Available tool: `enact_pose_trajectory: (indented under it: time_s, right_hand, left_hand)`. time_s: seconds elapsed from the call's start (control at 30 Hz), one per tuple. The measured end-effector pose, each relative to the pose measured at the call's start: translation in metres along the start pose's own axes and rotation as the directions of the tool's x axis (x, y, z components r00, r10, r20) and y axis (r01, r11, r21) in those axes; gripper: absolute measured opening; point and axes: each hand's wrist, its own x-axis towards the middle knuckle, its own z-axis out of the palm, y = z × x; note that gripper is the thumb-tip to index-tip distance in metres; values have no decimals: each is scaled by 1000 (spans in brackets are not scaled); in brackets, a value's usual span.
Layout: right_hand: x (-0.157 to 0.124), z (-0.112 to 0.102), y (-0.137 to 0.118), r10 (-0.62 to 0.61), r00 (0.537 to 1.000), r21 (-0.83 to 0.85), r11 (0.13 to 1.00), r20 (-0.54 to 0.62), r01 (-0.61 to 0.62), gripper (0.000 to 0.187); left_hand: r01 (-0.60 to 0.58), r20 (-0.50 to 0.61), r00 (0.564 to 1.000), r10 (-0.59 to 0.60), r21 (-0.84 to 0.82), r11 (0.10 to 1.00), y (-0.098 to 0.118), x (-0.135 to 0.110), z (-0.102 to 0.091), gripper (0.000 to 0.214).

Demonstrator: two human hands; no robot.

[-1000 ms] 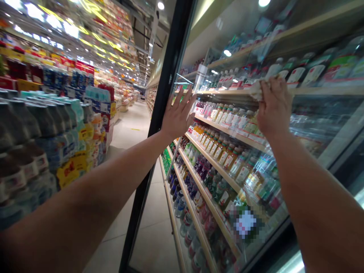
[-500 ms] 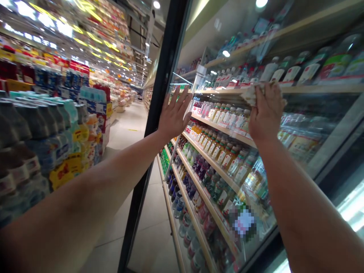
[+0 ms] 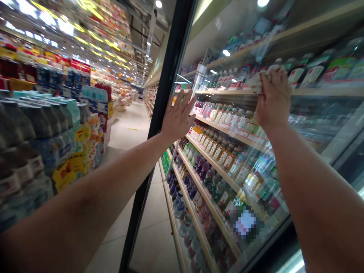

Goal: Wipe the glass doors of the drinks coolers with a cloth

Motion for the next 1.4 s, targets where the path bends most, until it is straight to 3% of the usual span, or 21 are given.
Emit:
enact_pose_trajectory:
  time_s: [0.1,0.2,0.4,0.5,0.6,0.73,0.93,1.07,1.2,1.4]
  right_hand:
    - [32,1,-10,53,998,-27,998,27,-52,65]
    - [40,4,-27,70,998,-6,998,8,-70,65]
    - [-11,11,-60,-85,996,75,994,34,83,62]
    - [-41,15,-63,-151,988,93,985,26,148,56]
    - [-55,14,-57,-233,972,101,968,29,229,54]
    - [-34,5,-40,-289,956,97,954,48,284,53]
    - [21,-2,-20,-119,992,63,991,40,116,61]
    - [31,3,-24,-62,998,64,996,-22,63,61]
    - [13,6,-30,-80,997,57,995,21,78,61]
    - [-57,5,-34,-239,971,74,969,31,236,56]
  left_hand:
    - [-9,-8,1000,9,6,1000,-1,-1,1,60]
    - [-9,-10,1000,9,29,1000,-3,-1,3,60]
    - [7,7,1000,-7,43,999,-2,0,4,59]
    - [21,7,1000,-22,29,999,0,1,2,58]
    - [22,9,1000,-23,19,1000,1,1,1,59]
    - [6,-4,1000,-6,41,999,1,0,0,59]
    - [-6,-29,1000,9,90,996,1,-2,-1,58]
    - [-10,-40,999,14,92,996,0,-2,2,58]
    - [3,-34,999,0,91,996,1,-2,3,58]
    - [14,-14,1000,-13,65,998,4,0,-1,58]
